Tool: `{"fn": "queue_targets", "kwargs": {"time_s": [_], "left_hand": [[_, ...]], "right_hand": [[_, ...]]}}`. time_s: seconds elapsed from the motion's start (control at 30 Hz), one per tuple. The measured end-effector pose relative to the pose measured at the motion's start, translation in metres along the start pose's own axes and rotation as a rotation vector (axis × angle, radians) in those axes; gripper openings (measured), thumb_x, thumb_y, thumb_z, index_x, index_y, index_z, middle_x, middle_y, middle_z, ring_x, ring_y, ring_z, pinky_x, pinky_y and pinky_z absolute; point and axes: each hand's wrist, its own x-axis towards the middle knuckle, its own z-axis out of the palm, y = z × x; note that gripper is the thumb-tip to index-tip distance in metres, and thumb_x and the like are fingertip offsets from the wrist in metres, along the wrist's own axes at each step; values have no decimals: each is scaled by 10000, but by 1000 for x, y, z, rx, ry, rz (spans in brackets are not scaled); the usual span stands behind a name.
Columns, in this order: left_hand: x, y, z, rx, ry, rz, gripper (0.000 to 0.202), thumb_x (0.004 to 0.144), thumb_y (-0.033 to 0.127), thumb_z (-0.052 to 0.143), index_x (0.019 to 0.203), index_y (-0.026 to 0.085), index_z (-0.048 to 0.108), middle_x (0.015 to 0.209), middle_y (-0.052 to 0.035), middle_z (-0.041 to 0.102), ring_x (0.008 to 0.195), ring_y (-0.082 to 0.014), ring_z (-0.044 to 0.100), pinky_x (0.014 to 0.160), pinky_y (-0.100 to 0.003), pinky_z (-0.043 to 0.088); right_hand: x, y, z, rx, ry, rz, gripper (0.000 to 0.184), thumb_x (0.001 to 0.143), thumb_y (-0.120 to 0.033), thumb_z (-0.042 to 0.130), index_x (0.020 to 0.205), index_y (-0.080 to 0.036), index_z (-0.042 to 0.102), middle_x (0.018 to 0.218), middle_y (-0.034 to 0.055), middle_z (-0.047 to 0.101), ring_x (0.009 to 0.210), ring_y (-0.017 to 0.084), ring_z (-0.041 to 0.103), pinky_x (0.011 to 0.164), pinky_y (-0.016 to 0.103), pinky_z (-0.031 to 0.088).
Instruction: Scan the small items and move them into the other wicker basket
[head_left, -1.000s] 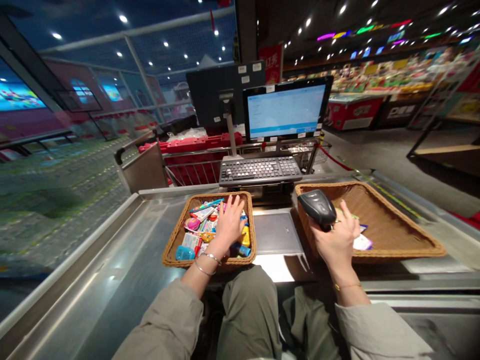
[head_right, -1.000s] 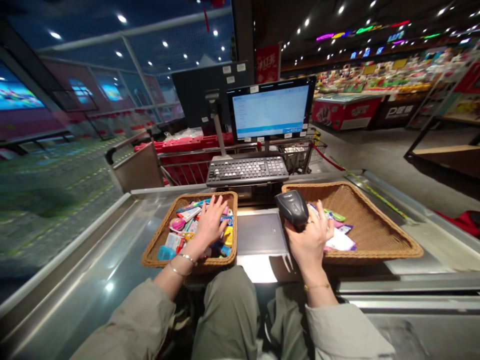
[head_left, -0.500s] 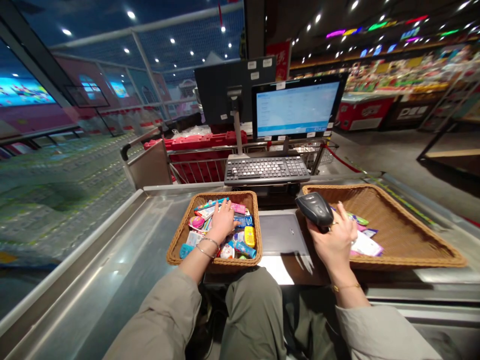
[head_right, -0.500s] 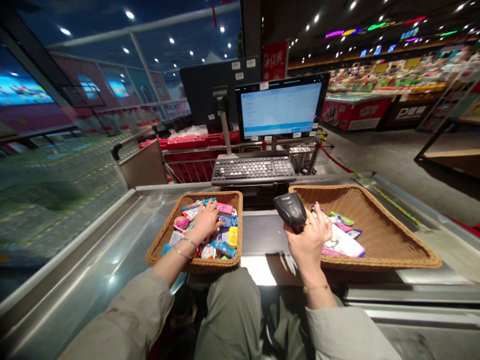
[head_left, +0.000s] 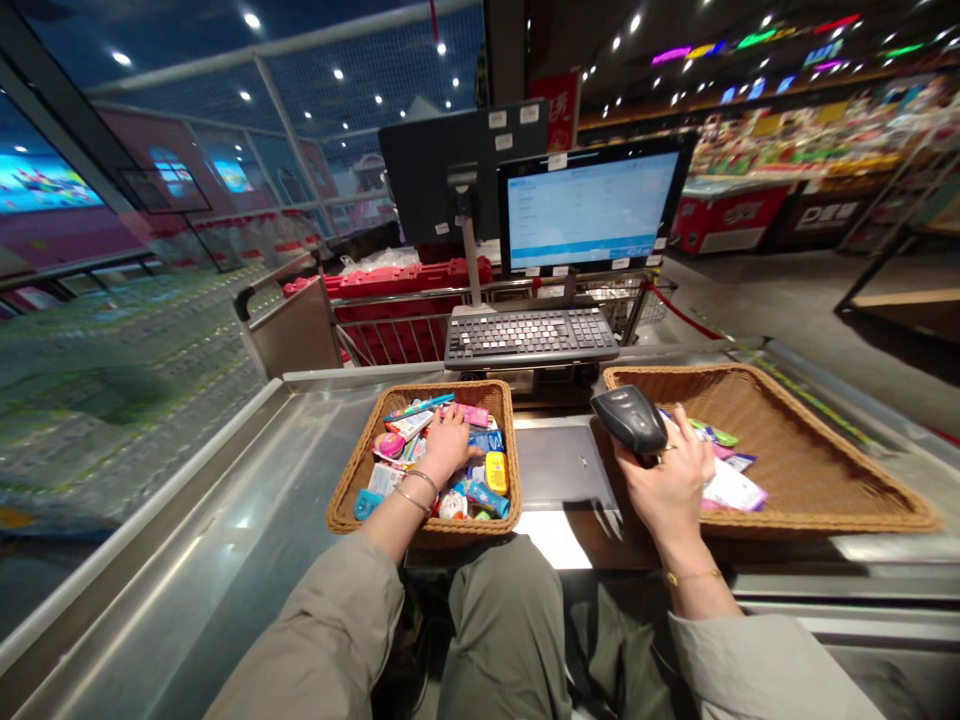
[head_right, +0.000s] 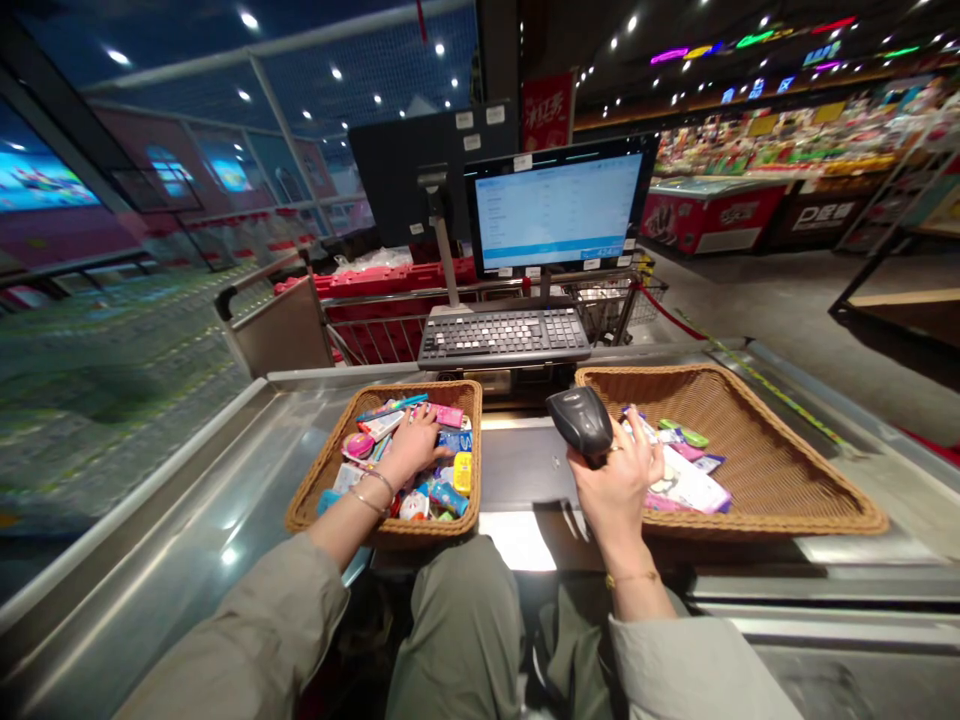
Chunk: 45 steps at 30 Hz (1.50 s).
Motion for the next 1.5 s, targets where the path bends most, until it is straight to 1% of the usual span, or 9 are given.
{"fn": "queue_targets", "kwargs": {"time_s": [0.2, 0.5, 0.63, 0.77, 0.9, 1.03, 1.13, 1.33, 1.5], "left_hand": [[-6, -5, 2, 2, 31, 149, 500, 831, 428, 800, 1292, 259, 700, 1552, -151, 527, 1516, -390, 362, 1228, -609, 266], [-14, -12, 1, 27, -10, 220, 536, 783, 194, 775, 1294, 300, 649, 1430, -82, 651, 1475, -369, 427, 1222, -655, 226], [-8, -14, 2, 18, -27, 238, 462, 784, 208, 786, 1221, 281, 655, 1321, -56, 717, 1420, -327, 491, 1236, -622, 194], [0, -17, 5, 22, -25, 266, 293, 818, 265, 782, 1092, 250, 679, 1151, -35, 770, 1252, -279, 616, 1255, -560, 188], [3, -18, 5, 46, -21, 292, 180, 837, 266, 746, 1004, 220, 695, 1072, -55, 775, 1156, -274, 659, 1246, -523, 220], [-2, -15, 4, 56, -15, 300, 224, 852, 310, 699, 1026, 169, 701, 1092, -134, 764, 1088, -298, 693, 1210, -501, 289], [-5, -13, 4, 52, -13, 291, 225, 865, 304, 665, 1028, 154, 706, 1080, -157, 767, 1058, -304, 714, 1204, -489, 307], [-8, -13, -1, 29, 19, 255, 184, 914, 171, 584, 1048, 161, 710, 1063, -137, 783, 1059, -266, 734, 1204, -438, 334], [-14, -16, -8, 2, 80, 177, 290, 913, 169, 590, 1183, 190, 694, 1218, -114, 761, 1166, -259, 701, 1188, -425, 382]], "right_hand": [[-1, 3, 0, 6, 28, -21, 412, 841, -445, 653, 1148, -172, 686, 1171, 163, 727, 1349, 384, 532, 1138, 642, 304], [-2, -1, 0, 10, 5, 25, 406, 841, -480, 643, 1107, -181, 709, 1197, 165, 730, 1385, 370, 516, 1194, 638, 236], [-2, 0, 0, 11, 3, 28, 409, 838, -488, 641, 1094, -175, 706, 1201, 168, 732, 1383, 373, 517, 1192, 648, 226], [-2, -2, 0, 4, 3, 25, 407, 849, -497, 629, 1101, -185, 702, 1196, 163, 730, 1383, 369, 516, 1177, 632, 261], [-3, -1, -1, 11, 13, 12, 412, 855, -488, 632, 1130, -187, 687, 1204, 159, 727, 1373, 372, 526, 1178, 654, 251], [-3, 0, -1, 7, 17, 14, 399, 852, -484, 640, 1113, -188, 694, 1200, 167, 727, 1376, 374, 527, 1178, 642, 262], [-3, 0, 0, 11, 19, 14, 405, 849, -482, 645, 1120, -184, 695, 1200, 176, 727, 1375, 381, 531, 1175, 650, 265], [-3, -2, 0, 12, 16, 21, 405, 843, -483, 643, 1109, -184, 704, 1196, 173, 729, 1373, 376, 532, 1181, 650, 255], [-2, -4, -3, 14, 27, 6, 385, 841, -477, 643, 1088, -188, 705, 1192, 167, 731, 1372, 375, 532, 1182, 647, 257]]}}
